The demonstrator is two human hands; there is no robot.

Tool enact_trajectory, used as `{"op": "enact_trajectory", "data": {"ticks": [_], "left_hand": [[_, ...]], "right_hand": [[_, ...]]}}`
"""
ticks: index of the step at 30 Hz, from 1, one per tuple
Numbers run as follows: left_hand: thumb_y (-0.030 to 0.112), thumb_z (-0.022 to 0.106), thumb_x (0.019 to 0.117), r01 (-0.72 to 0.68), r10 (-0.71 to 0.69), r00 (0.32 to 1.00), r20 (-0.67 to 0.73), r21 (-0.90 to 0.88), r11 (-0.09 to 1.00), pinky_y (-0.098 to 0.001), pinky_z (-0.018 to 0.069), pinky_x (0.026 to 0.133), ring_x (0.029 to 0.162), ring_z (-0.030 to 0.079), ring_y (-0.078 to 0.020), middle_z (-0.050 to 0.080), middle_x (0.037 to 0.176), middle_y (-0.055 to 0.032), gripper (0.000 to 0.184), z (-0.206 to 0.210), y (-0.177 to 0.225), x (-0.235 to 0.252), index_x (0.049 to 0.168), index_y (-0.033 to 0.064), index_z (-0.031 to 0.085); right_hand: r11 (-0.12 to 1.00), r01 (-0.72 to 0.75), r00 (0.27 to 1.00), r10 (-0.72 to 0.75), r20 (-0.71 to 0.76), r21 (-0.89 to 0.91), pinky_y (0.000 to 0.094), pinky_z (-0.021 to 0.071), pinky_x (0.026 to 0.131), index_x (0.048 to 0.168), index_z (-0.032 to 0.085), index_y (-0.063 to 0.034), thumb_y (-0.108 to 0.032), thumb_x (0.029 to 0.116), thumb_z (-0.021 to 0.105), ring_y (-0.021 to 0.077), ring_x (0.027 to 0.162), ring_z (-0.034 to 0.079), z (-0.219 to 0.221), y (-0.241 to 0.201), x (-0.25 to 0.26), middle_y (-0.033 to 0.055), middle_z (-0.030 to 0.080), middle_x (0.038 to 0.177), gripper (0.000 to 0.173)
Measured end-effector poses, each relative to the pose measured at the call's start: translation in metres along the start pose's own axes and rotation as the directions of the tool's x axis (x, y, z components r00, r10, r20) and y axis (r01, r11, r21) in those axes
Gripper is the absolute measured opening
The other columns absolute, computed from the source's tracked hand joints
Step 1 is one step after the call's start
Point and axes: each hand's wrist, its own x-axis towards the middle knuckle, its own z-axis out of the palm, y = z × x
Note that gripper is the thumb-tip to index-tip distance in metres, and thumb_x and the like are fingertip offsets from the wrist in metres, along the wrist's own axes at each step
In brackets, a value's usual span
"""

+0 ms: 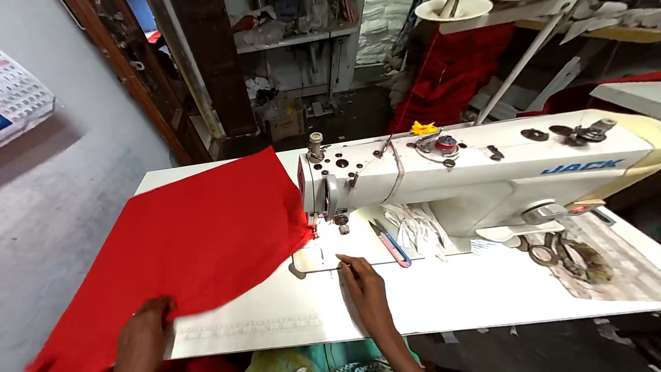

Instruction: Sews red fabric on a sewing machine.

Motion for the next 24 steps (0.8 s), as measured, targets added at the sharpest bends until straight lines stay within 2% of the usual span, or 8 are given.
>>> {"op": "enact_trajectory", "data": {"ticks": [2,4,10,14,16,18,22,24], "left_hand": [[0.001,0.069,0.0924,-0.228,0.23,0.8,0.554,-0.073,0.971,-0.067,0.0517,0.083,0.088,0.068,-0.0517,0.07,0.091,-0.0321,0.014,-0.04,0.012,-0.006,0.101,-0.0086,0.074],[0.02,0.068,0.0978,-0.41,0.578,0.533,0.618,-0.409,0.815,-0.0484,0.0558,0.076,0.079,0.069,-0.0271,0.073,0.089,-0.0142,0.023,-0.038,0.038,0.006,0.11,0.0023,0.076],[0.059,0.058,0.097,-0.633,0.698,0.673,0.245,-0.297,0.715,-0.0541,0.0153,0.127,0.154,0.027,-0.033,0.047,0.156,-0.0164,0.059,0.04,0.149,0.074,0.086,0.0042,0.075],[0.024,0.064,0.095,-0.526,0.758,0.652,0.037,-0.697,0.487,-0.0489,0.0294,0.122,0.145,0.04,-0.0345,0.05,0.145,-0.0297,0.032,0.091,0.157,0.057,0.094,-0.0062,0.075],[0.028,0.059,0.1009,-0.541,0.718,0.696,0.001,-0.657,0.525,-0.0673,0.0104,0.122,0.151,0.032,-0.0381,0.047,0.15,-0.0302,0.033,0.101,0.169,0.032,0.095,0.0009,0.077],[0.031,0.049,0.1047,-0.556,0.702,0.706,0.092,-0.542,0.63,-0.0739,0.0056,0.119,0.152,0.03,-0.0366,0.046,0.153,-0.0267,0.038,0.096,0.185,0.024,0.098,0.0046,0.077],[0.02,0.047,0.1038,-0.593,0.566,0.8,-0.199,-0.408,0.694,-0.0562,0.0442,0.109,0.098,0.072,-0.0271,0.073,0.091,-0.0135,0.037,0.094,0.204,0.059,0.086,-0.001,0.073],[0.034,0.051,0.1053,-0.575,0.529,0.818,-0.227,-0.327,0.75,-0.0681,0.0319,0.114,0.13,0.06,-0.0274,0.069,0.128,-0.0094,0.036,0.112,0.198,0.081,0.118,0.0076,0.073]], "right_hand": [[0.95,-0.226,0.948,0.163,0.274,0.215,0.0313,0.0607,0.067,0.117,0.071,-0.0009,-0.022,0.1098,0.04,0.0128,0.072,0.071,0.006,-0.024,-0.005,0.0054,0.075,0.091,0.039],[0.895,-0.396,0.761,0.193,0.619,0.207,0.0366,0.0622,0.07,0.113,0.07,0.0012,-0.04,0.1103,0.038,0.0165,0.072,0.073,0.016,-0.051,-0.013,0.0077,0.074,0.087,0.052],[0.992,0.129,0.546,-0.066,0.835,-0.006,0.0611,0.054,0.077,0.086,0.07,0.0059,-0.021,0.1022,0.055,0.0426,0.087,0.071,0.022,-0.117,-0.074,0.0251,0.07,0.084,0.035],[0.996,-0.087,0.84,0.075,0.537,-0.003,0.046,0.0595,0.067,0.095,0.075,0.0,-0.03,0.1018,0.061,0.0243,0.069,0.07,-0.014,-0.081,-0.014,0.0118,0.071,0.078,0.034],[0.973,-0.046,0.967,0.101,0.236,-0.228,0.054,0.0545,0.067,0.098,0.074,-0.0014,-0.029,0.0985,0.065,0.0323,0.072,0.069,-0.002,-0.053,0.027,0.0141,0.07,0.078,0.029],[0.936,0.019,0.994,0.02,0.108,-0.351,0.0584,0.0544,0.066,0.105,0.072,0.0017,-0.018,0.0954,0.068,0.0393,0.076,0.069,0.018,-0.032,0.055,0.0197,0.069,0.084,0.022],[0.931,0.077,0.995,-0.047,0.093,-0.356,0.0529,0.0576,0.066,0.09,0.071,0.0034,-0.008,0.0938,0.067,0.036,0.075,0.068,0.029,-0.032,0.046,0.02,0.065,0.086,0.012],[0.962,0.094,0.981,-0.045,0.191,-0.255,0.0477,0.0578,0.069,0.086,0.073,0.0013,-0.011,0.0919,0.067,0.0297,0.074,0.067,0.011,-0.03,0.022,0.015,0.066,0.081,0.014]]}}
